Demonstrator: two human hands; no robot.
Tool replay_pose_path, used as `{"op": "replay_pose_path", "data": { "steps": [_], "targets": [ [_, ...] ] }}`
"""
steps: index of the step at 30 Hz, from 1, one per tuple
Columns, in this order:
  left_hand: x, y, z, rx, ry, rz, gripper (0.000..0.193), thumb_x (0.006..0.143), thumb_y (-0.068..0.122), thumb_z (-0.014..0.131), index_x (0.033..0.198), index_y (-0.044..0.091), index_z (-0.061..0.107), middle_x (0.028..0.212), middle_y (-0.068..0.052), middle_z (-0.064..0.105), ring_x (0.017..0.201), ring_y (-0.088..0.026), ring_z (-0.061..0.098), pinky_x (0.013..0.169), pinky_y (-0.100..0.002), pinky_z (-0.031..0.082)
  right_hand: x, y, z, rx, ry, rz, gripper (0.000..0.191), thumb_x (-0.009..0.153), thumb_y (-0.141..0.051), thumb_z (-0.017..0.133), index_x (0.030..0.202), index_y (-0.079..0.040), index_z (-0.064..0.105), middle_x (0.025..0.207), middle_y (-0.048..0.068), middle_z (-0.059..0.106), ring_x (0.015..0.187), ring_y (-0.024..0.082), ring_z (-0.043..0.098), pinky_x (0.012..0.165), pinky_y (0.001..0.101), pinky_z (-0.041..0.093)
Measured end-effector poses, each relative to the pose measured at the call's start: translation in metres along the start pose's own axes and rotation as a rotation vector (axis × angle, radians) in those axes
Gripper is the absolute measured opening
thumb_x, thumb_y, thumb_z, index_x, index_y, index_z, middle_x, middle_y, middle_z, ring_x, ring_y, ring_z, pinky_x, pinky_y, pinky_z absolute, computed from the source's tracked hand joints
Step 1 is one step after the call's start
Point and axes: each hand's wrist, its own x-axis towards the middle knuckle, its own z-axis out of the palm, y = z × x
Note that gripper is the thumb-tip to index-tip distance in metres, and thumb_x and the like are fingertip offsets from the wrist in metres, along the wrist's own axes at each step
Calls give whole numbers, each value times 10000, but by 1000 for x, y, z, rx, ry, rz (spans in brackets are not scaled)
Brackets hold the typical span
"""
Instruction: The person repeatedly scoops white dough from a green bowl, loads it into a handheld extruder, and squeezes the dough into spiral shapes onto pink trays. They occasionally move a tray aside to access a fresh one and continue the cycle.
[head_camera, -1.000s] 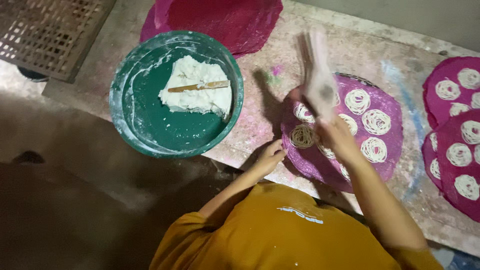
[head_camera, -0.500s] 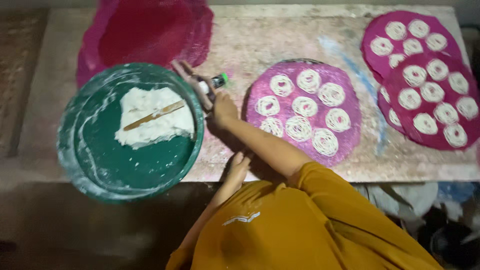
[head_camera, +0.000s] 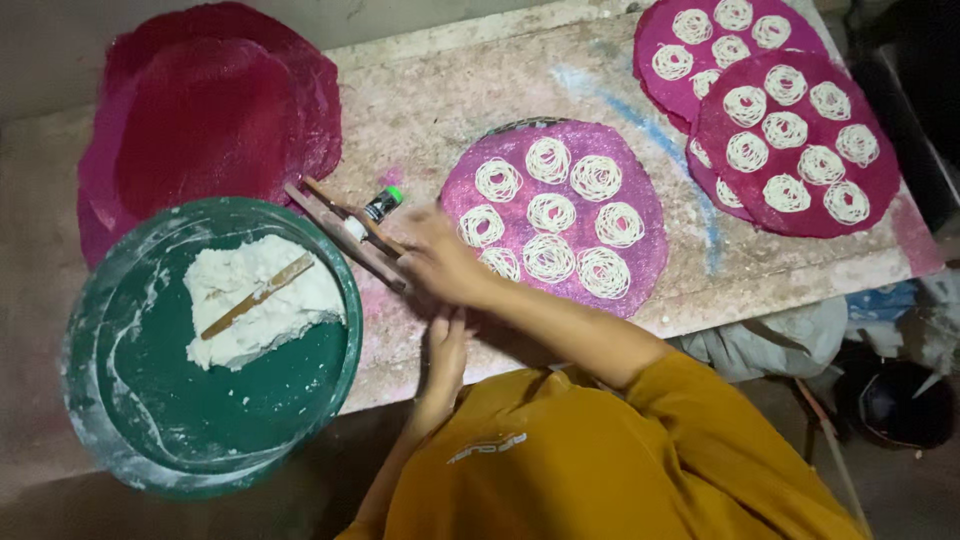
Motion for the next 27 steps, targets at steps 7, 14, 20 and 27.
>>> {"op": "replay_pose_path", "data": {
  "steps": [7, 14, 20, 27],
  "targets": [
    [16, 17, 11, 139, 56, -44, 414, 1048, 213, 501, 1394, -11, 546, 1186, -130, 675, 1018, -194, 683, 894, -317, 571, -5, 120, -215, -615, 367, 348, 316, 992, -202, 739, 1249, -44, 646, 1251, 223, 588, 1224, 407, 532, 1073, 516, 395],
    [28, 22, 26, 57, 95, -17, 255, 1011, 164, 602, 1214, 10, 591, 1066, -100, 671, 912, -149, 635, 806, -311, 532, -23, 151, -259, -360, 225, 486, 304, 1010, -270, 670, 1098, 12, 742, 933, 223, 720, 846, 328, 696, 767, 429, 515],
    [28, 28, 36, 59, 146, -21, 204, 1008, 175, 599, 1143, 22, 605, 1051, -51, 690, 916, -119, 638, 807, -287, 533, -23, 150, -273, -305, 164, 517, 227, 926, -203, 741, 994, 10, 707, 847, 197, 718, 748, 317, 682, 705, 423, 514],
    [37, 25, 37, 123, 185, 10, 191, 986, 153, 626, 1129, 25, 622, 1015, -45, 697, 887, -121, 651, 757, -270, 527, -22, 168, -286, -525, 143, 399, 300, 902, -226, 811, 917, 44, 682, 847, 240, 680, 785, 385, 659, 710, 465, 504]
  ]
}}
